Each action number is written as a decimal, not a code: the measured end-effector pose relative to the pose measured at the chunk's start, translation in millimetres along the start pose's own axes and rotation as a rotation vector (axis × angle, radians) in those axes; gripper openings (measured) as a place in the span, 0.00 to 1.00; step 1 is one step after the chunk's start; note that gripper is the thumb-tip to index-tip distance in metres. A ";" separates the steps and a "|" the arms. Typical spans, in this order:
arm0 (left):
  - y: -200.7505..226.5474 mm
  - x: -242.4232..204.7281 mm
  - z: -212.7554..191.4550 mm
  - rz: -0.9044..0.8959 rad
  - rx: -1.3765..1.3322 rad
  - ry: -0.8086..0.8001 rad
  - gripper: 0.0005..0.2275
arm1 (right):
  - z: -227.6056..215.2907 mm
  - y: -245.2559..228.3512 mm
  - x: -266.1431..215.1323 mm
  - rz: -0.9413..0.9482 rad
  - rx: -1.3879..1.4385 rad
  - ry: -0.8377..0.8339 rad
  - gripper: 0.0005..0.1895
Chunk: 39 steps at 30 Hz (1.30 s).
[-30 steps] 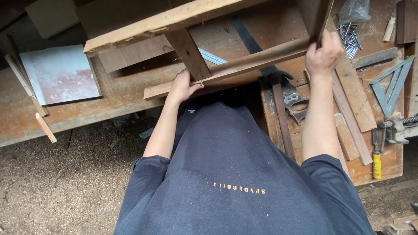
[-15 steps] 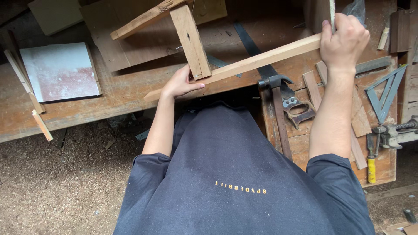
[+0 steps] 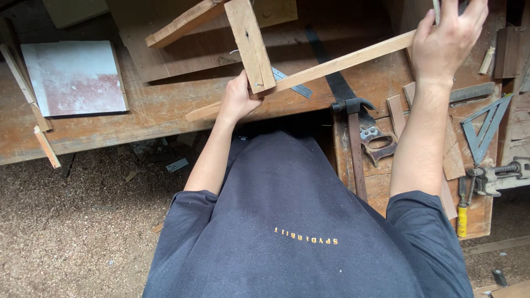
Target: The person hammers nails into a wooden plank on a workbench. They repeatedly pick up nails, position them, and strike with a hammer, occasionally flipping the plank to continue nailing.
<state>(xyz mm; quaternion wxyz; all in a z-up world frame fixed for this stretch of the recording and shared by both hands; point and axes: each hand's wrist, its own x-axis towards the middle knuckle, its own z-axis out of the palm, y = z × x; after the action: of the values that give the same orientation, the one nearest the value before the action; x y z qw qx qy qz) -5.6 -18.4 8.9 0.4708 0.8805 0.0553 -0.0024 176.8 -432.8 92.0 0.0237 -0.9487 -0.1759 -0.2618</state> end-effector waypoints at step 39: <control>90.2 38.8 -91.8 0.092 0.288 -0.108 0.22 | -42.2 -57.1 80.2 -0.707 0.145 0.093 0.22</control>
<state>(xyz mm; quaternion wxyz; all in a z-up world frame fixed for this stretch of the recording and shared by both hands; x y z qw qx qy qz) 37.6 11.8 132.6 0.3416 0.9391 -0.0115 -0.0358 200.6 -359.3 166.2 0.0070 -0.8122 -0.5099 -0.2836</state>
